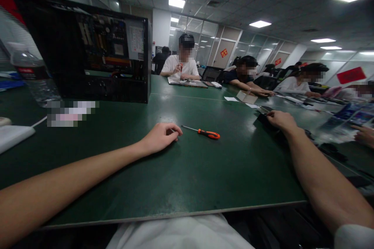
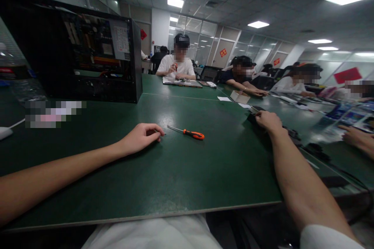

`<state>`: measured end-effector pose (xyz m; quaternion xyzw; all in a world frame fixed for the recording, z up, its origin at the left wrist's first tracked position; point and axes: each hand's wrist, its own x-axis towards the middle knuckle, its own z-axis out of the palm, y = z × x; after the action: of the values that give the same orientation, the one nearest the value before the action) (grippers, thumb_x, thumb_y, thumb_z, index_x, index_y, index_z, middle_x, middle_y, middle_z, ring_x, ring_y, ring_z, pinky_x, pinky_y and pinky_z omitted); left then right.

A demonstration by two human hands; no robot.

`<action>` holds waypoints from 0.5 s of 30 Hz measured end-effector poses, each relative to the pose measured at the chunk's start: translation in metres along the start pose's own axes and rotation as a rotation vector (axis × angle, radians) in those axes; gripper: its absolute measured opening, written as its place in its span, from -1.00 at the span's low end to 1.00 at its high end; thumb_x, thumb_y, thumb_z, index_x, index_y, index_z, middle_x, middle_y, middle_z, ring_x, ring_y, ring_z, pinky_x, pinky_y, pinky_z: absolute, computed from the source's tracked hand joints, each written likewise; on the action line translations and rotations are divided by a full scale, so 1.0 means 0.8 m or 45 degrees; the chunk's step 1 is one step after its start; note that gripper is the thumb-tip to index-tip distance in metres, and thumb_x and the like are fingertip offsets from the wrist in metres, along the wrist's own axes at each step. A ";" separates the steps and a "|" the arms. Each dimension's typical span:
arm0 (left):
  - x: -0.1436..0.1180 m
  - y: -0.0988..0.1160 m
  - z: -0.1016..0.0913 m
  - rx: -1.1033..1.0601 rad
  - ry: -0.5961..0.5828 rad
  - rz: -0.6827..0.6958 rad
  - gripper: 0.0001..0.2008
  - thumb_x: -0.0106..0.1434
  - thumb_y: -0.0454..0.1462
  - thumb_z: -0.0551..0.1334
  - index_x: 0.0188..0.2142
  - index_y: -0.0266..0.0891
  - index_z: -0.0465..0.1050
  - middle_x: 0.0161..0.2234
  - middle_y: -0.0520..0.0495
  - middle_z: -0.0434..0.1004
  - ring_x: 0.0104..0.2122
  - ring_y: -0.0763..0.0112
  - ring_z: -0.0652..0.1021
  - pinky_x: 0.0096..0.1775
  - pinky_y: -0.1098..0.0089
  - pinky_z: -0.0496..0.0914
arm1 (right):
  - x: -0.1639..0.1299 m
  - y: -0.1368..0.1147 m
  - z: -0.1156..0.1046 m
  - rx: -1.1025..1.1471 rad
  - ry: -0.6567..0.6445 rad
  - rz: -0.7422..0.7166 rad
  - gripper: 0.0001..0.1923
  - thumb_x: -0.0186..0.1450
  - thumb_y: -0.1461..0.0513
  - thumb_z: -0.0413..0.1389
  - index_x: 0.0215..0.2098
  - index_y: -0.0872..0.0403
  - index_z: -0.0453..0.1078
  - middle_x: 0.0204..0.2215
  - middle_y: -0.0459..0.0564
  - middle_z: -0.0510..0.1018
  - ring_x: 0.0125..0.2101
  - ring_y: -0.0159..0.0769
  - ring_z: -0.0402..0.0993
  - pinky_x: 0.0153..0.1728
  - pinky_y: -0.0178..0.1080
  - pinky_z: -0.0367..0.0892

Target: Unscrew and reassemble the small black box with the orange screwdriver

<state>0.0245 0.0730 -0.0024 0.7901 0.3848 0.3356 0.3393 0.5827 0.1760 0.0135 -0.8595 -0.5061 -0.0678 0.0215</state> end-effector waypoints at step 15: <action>0.000 0.001 0.001 -0.043 -0.016 0.011 -0.80 0.27 -0.25 0.21 -0.23 -0.30 0.58 -0.38 -0.09 0.63 -0.33 0.30 0.63 -0.24 0.38 0.45 | 0.010 0.038 -0.010 -0.011 0.031 -0.020 -0.64 0.29 0.06 0.17 -0.09 0.11 0.61 -0.18 0.19 0.66 -0.15 0.03 0.59 -0.23 -0.19 0.41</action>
<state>0.0255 0.0725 -0.0023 0.7881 0.3734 0.3384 0.3536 0.6121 0.1671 0.0238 -0.8548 -0.5121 -0.0804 0.0234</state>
